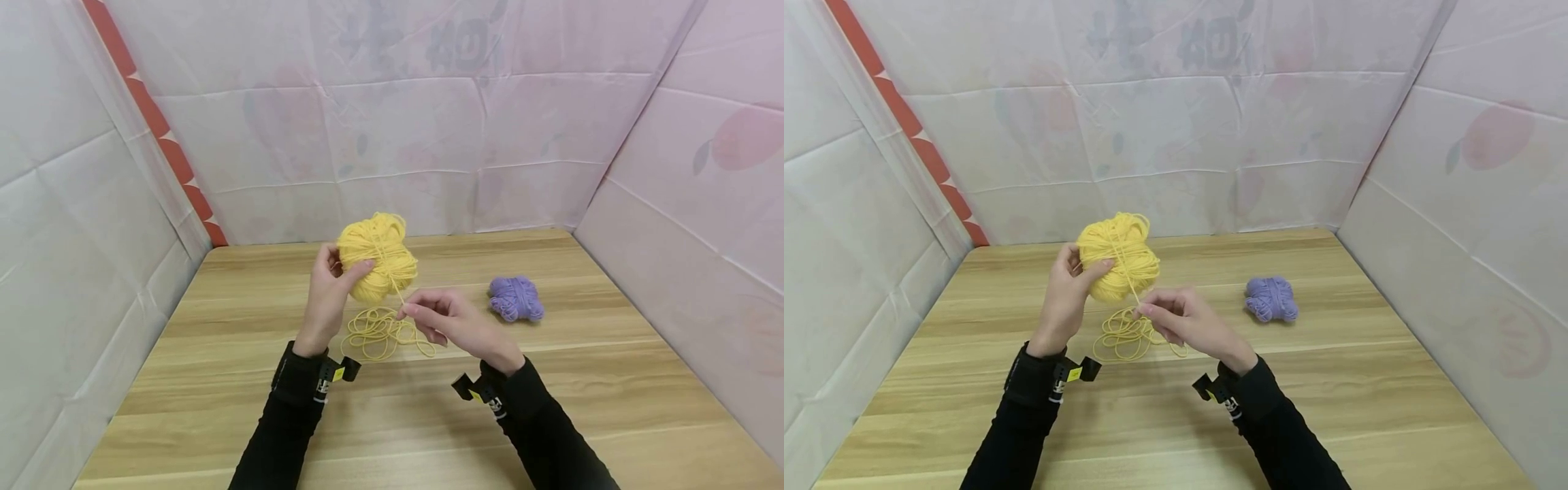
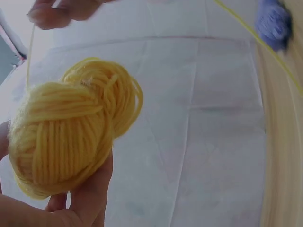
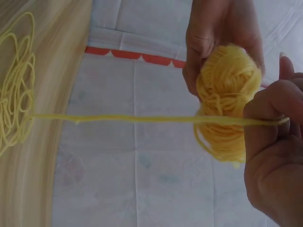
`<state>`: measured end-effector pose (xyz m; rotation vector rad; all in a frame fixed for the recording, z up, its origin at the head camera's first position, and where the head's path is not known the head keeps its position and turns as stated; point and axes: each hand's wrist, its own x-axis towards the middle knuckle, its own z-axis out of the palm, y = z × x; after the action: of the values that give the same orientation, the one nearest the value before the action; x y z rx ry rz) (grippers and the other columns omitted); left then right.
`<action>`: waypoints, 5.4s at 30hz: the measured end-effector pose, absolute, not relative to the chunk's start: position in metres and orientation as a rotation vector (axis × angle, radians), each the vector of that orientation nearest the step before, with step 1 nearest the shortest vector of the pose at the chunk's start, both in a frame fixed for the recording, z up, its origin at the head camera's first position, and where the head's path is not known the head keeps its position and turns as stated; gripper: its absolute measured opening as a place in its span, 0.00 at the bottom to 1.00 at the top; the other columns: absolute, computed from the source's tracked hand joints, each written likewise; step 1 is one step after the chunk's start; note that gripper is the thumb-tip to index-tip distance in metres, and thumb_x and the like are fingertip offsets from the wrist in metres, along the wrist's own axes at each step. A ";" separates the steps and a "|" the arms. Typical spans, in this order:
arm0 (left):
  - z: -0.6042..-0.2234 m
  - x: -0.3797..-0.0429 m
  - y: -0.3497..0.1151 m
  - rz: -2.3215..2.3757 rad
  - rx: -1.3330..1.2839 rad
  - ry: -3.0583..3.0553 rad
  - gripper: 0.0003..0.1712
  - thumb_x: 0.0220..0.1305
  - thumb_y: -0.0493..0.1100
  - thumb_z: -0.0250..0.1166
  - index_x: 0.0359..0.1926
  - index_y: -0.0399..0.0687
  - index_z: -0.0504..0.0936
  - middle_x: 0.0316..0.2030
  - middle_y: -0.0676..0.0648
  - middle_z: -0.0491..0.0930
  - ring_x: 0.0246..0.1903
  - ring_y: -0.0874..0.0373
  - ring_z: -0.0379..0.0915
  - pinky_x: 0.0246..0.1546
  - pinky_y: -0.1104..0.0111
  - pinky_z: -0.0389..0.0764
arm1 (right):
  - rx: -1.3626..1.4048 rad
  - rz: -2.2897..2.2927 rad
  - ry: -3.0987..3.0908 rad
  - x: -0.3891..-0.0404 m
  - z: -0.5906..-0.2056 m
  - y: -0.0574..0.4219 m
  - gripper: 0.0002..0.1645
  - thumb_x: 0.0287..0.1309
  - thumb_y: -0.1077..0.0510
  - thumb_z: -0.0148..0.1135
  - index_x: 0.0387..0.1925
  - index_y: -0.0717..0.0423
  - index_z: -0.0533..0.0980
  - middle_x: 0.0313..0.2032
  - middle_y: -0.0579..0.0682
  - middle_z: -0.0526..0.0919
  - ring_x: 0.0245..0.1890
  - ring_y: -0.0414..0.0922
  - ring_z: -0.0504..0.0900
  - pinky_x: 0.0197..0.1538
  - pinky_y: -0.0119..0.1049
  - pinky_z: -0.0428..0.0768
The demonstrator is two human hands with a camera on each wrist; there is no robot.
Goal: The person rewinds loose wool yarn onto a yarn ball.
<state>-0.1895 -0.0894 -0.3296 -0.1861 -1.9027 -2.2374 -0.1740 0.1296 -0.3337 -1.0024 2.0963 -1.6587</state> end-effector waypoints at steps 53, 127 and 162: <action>-0.329 -0.184 -0.085 -1.808 -0.351 -2.536 0.27 0.49 0.43 0.74 0.50 0.49 0.72 0.43 0.45 0.75 0.42 0.52 0.70 0.34 0.67 0.79 | -0.807 -2.010 1.985 -0.182 -0.328 0.158 0.14 0.70 0.55 0.52 0.46 0.61 0.76 0.17 0.45 0.59 0.18 0.44 0.55 0.22 0.38 0.51; -0.334 -0.187 -0.095 -1.816 -0.517 -2.668 0.27 0.50 0.44 0.73 0.50 0.48 0.73 0.42 0.46 0.75 0.40 0.53 0.71 0.36 0.67 0.78 | -0.814 -1.975 2.134 -0.185 -0.328 0.148 0.15 0.70 0.55 0.53 0.46 0.65 0.75 0.16 0.45 0.59 0.16 0.44 0.55 0.20 0.36 0.54; -0.323 -0.184 -0.092 -2.618 -0.523 -1.748 0.24 0.66 0.35 0.57 0.60 0.46 0.62 0.49 0.46 0.73 0.42 0.59 0.77 0.41 0.72 0.82 | -0.818 -1.657 2.262 -0.184 -0.341 0.131 0.11 0.67 0.57 0.55 0.40 0.59 0.80 0.18 0.43 0.67 0.17 0.35 0.62 0.19 0.28 0.63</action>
<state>-0.1836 -0.0918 -0.3233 -0.5229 -1.7477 -2.6178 -0.1839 0.1313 -0.3409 -0.8185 2.2619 -1.6569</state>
